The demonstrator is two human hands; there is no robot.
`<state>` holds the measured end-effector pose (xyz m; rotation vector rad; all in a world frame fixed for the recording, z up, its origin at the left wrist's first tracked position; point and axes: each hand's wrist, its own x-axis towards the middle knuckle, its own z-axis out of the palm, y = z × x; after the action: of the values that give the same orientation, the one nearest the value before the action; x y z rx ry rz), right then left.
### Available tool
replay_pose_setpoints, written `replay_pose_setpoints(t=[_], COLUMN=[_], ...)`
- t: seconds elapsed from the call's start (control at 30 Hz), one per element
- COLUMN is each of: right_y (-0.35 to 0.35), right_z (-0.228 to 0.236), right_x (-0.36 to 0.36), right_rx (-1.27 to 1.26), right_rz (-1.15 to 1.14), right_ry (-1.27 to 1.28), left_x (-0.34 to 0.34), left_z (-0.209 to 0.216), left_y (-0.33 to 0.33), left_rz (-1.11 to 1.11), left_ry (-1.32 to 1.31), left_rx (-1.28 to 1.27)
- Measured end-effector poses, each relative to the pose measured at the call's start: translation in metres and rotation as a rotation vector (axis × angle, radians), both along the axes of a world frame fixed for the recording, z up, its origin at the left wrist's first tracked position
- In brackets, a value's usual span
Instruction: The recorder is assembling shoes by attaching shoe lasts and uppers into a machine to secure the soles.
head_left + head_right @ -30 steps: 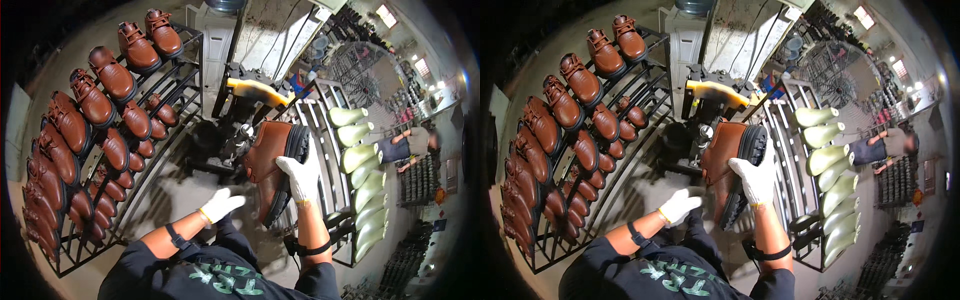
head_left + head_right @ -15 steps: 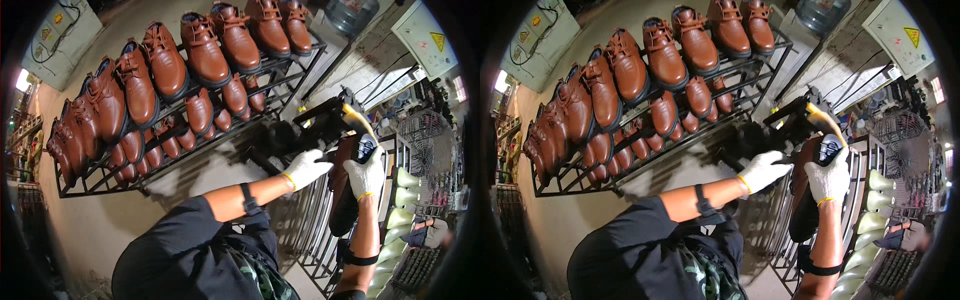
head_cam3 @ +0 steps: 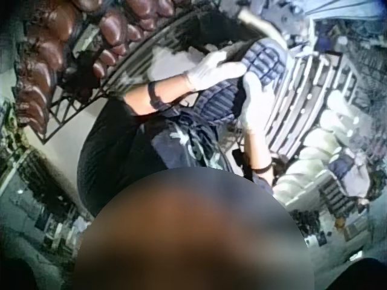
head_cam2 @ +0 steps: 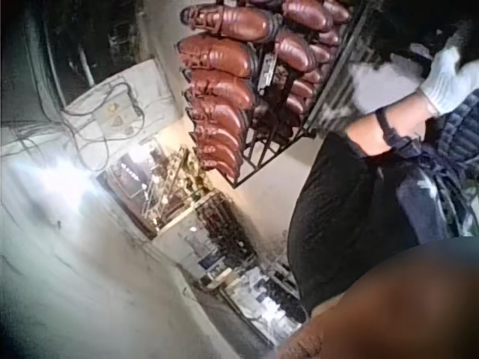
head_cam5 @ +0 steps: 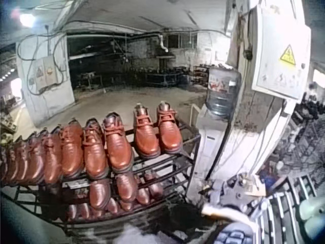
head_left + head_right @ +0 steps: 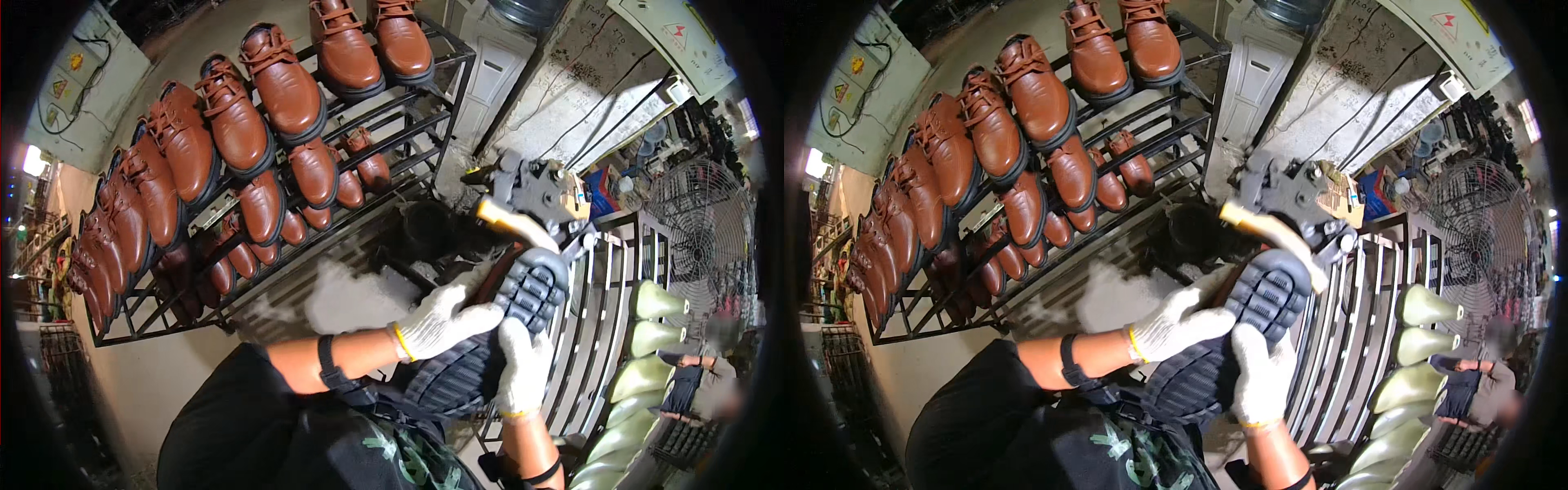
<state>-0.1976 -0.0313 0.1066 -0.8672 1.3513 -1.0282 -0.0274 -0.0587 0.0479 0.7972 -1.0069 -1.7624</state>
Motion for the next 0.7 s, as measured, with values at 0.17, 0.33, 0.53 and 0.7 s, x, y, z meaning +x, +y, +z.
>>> replay_pose_setpoints(t=[0.17,0.33,0.53,0.7], right_y=[0.005,0.034,0.073,0.081], right_z=[-0.002,-0.002,-0.056,-0.077], right_x=[-0.002,0.006,0.016,0.024], right_rx=[0.061,-0.015,-0.173,-0.257], right_rz=[-0.063,-0.073,-0.137,-0.301], right_ry=[-0.071,0.123,0.076,0.281], left_x=[-0.005,-0.012,0.004,0.007], left_z=[-0.001,-0.008,-0.043,-0.046], left_y=[0.004,0.014,0.040,0.051], left_rz=[0.008,0.075,0.011,-0.102], left_ry=[-0.121,0.071,-0.027,-0.365], left_rx=[-0.027,0.016,-0.045,-0.027])
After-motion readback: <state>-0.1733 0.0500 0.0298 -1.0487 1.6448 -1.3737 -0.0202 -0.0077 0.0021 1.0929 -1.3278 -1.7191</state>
